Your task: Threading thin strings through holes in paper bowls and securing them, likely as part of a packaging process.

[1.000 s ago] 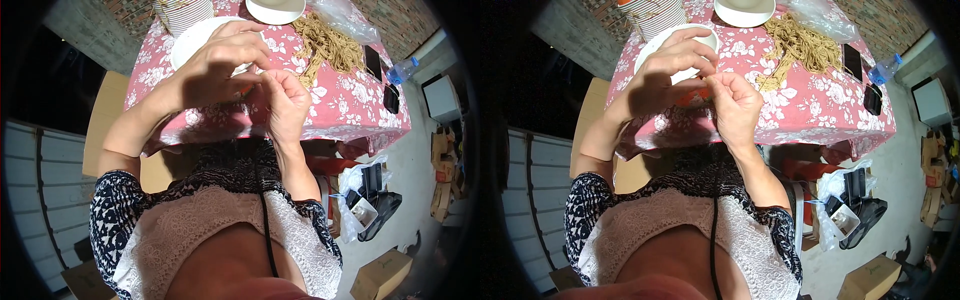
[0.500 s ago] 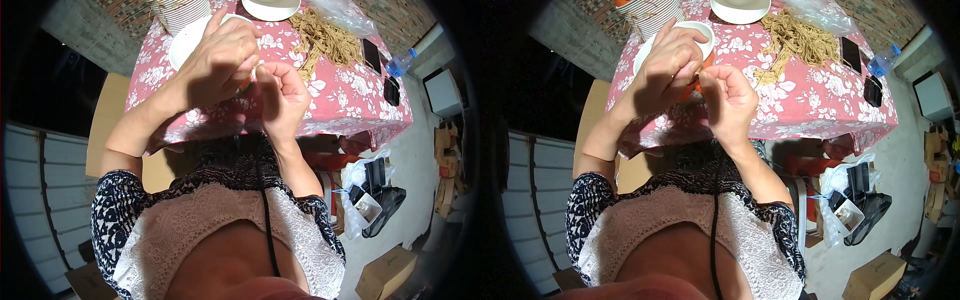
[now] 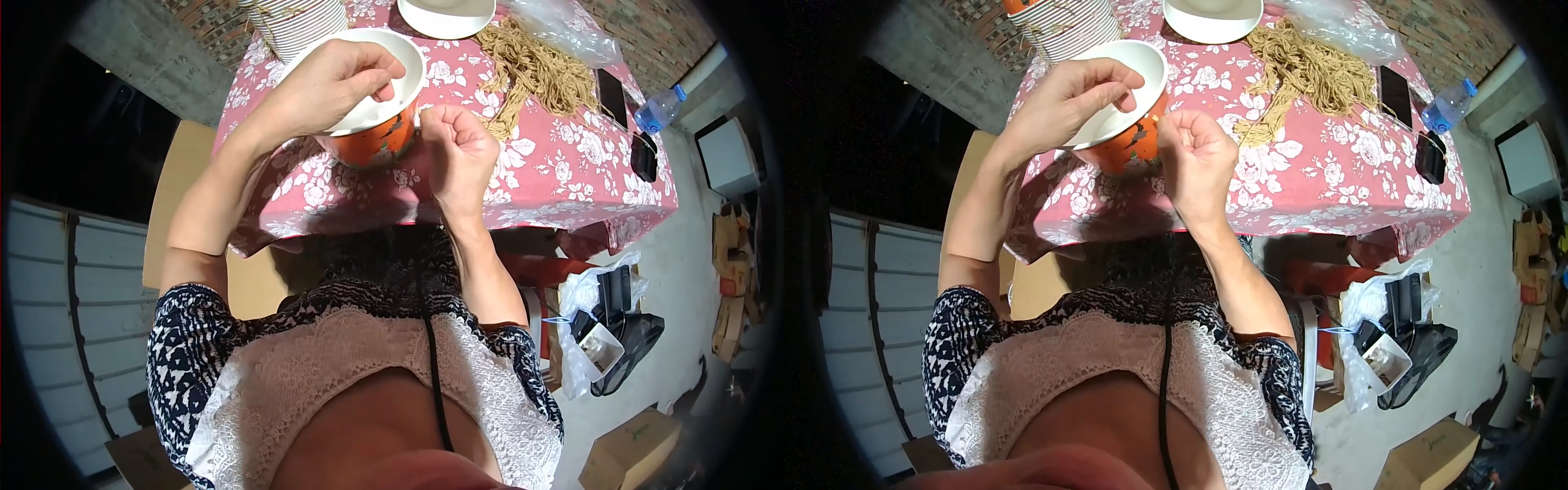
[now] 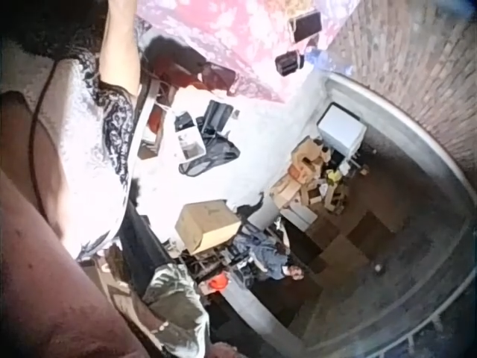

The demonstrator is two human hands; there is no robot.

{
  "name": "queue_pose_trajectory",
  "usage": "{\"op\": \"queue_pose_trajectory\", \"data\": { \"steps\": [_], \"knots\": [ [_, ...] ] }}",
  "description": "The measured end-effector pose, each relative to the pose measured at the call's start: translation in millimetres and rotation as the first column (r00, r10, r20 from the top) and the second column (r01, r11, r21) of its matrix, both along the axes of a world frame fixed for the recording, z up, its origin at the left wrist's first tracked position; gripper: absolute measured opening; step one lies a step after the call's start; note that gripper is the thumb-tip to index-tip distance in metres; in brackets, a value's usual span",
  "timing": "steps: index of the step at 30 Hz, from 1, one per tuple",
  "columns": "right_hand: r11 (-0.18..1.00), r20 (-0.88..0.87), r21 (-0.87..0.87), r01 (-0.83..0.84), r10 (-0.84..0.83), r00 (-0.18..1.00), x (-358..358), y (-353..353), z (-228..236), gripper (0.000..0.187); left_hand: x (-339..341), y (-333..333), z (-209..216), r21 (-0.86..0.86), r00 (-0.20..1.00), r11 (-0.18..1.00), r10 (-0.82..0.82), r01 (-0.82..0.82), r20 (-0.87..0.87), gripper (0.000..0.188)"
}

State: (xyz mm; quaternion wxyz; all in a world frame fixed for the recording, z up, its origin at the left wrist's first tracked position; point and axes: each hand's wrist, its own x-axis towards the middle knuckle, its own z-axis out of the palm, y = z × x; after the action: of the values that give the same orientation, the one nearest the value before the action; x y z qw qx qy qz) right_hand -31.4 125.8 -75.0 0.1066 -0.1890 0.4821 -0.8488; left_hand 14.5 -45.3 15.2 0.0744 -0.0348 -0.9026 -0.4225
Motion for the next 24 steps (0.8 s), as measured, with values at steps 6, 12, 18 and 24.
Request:
{"op": "queue_pose_trajectory", "data": {
  "steps": [6,12,18,24],
  "knots": [
    [1.0,-0.087,0.027,0.003,-0.001,0.996,-2,-2,-2,0.005,0,3,2,0.044,0.991,0.998,-0.056,0.051,0.12,0.024],
    [0.998,-0.078,0.06,-0.018,0.023,0.997,-2,-3,0,0.005,-2,-2,-4,0.13,0.977,0.987,-0.115,0.092,0.178,0.028],
    [0.996,-0.056,0.089,-0.004,0.009,0.998,0,-6,3,0.009,-5,-5,-4,0.14,0.966,0.982,-0.156,0.129,0.204,0.03],
    [0.997,-0.06,0.074,0.0,0.005,0.998,-1,-11,3,0.01,-10,-11,-8,0.185,0.951,0.966,-0.218,0.179,0.22,0.028]
  ]
}}
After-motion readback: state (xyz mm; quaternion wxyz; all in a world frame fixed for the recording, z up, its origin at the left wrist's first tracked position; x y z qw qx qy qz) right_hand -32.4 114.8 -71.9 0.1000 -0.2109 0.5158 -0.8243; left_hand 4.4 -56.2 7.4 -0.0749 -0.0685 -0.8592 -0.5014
